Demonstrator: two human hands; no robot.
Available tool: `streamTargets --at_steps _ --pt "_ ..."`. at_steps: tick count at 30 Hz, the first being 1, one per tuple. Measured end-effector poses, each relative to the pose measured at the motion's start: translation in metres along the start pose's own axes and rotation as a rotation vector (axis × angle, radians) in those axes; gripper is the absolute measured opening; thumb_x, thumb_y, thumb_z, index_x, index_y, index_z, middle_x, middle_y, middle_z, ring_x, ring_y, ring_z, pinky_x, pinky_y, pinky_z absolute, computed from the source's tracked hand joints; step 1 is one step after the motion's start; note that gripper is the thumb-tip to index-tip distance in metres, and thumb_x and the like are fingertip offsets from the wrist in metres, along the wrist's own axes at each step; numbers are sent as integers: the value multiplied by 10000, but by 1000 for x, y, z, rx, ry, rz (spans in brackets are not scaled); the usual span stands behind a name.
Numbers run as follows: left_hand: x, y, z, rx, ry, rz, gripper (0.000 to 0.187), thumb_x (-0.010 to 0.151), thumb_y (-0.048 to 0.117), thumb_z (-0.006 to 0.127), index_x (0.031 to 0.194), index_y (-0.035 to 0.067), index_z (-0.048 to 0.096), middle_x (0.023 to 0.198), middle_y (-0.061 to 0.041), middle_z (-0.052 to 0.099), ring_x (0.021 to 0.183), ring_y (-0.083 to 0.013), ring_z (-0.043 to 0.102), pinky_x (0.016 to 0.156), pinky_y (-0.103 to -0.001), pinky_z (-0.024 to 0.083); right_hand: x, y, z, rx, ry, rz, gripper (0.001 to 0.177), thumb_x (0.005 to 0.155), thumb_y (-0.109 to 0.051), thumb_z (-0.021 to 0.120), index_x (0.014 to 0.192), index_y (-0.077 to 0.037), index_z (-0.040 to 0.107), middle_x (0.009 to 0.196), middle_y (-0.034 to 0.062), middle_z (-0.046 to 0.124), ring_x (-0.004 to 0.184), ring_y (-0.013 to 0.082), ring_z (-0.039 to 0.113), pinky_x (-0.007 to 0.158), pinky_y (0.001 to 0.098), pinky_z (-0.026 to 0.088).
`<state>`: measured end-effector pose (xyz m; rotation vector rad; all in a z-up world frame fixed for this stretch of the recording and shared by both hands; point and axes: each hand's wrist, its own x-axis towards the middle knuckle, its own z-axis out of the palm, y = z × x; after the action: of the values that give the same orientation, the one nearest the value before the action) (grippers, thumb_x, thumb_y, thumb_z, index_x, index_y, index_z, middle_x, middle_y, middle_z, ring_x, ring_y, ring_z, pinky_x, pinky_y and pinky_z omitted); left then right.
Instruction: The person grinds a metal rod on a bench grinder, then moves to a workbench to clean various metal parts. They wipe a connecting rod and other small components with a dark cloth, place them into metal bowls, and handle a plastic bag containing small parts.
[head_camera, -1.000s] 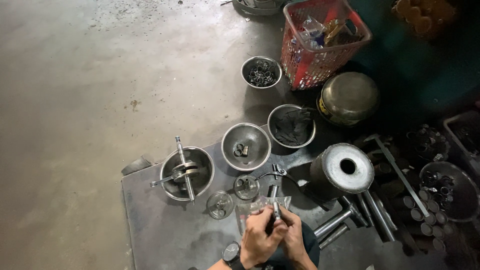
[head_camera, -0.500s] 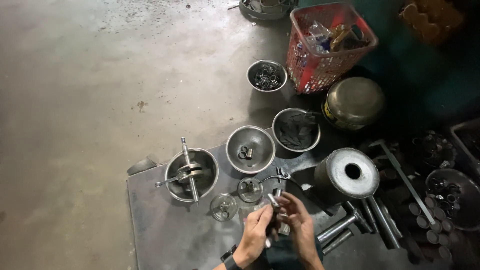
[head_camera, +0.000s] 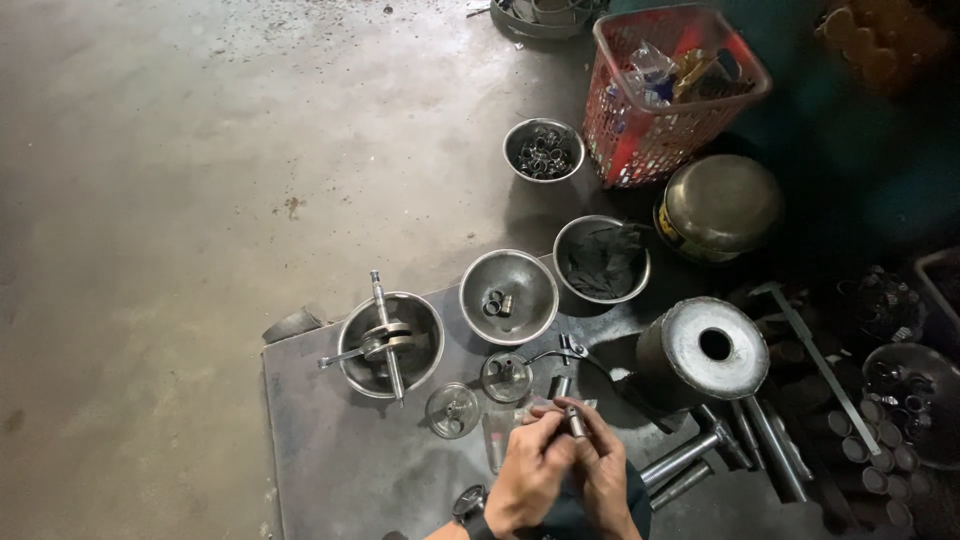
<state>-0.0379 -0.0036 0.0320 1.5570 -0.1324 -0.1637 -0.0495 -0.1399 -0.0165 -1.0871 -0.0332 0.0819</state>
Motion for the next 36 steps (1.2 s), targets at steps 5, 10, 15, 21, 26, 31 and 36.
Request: streamTargets --at_steps 5,10,15,21,26,31,36 --pt "-1 -3 4 183 80 180 498 1017 474 594 1000 -21 646 797 -209 670 753 -380 671 650 -432 509 -1 0 3 75 21 -19 613 970 -355 680 1339 121 567 1261 306 684 1124 322 678 965 415 534" --pt "-4 -14 2 212 99 217 456 1041 443 570 963 3 658 792 -209 671 760 -393 681 661 -433 511 -1 27 -15 43 54 6 553 961 -276 695 1333 115 575 1229 269 702 1116 301 684 981 395 528" --pt "-4 1 -7 101 51 75 398 1046 369 569 960 -6 674 759 -208 654 698 -356 659 631 -401 503 -1 36 -34 -45 70 18 510 949 -216 692 1347 88 599 1186 230 731 1070 260 703 948 374 544" --pt "-3 -20 -18 -268 -112 -160 281 1077 223 539 965 -18 627 823 -160 613 713 -245 588 657 -349 475 8 17 -26 -242 203 67 434 912 -135 687 1305 42 637 1141 147 749 971 192 706 807 314 563" --pt "7 -16 -21 147 30 209 119 998 86 604 953 -23 619 853 -150 626 765 -248 606 674 -368 485 17 -8 -21 -609 303 -7 335 919 -89 684 1233 23 658 1026 98 731 897 168 698 768 280 557" --pt "19 -17 -15 74 154 -83 125 978 58 602 886 -21 631 760 -113 652 654 -198 607 599 -329 486 24 -18 -76 -494 430 -103 197 1035 -106 602 1155 31 675 993 98 722 860 150 682 787 288 579" --pt "30 -2 -2 80 147 -62 83 959 27 583 979 -26 645 783 -118 642 644 -217 608 592 -320 489 12 -16 -94 -661 489 -192 174 1023 -102 597 1124 11 685 984 80 721 833 151 687 758 290 589"
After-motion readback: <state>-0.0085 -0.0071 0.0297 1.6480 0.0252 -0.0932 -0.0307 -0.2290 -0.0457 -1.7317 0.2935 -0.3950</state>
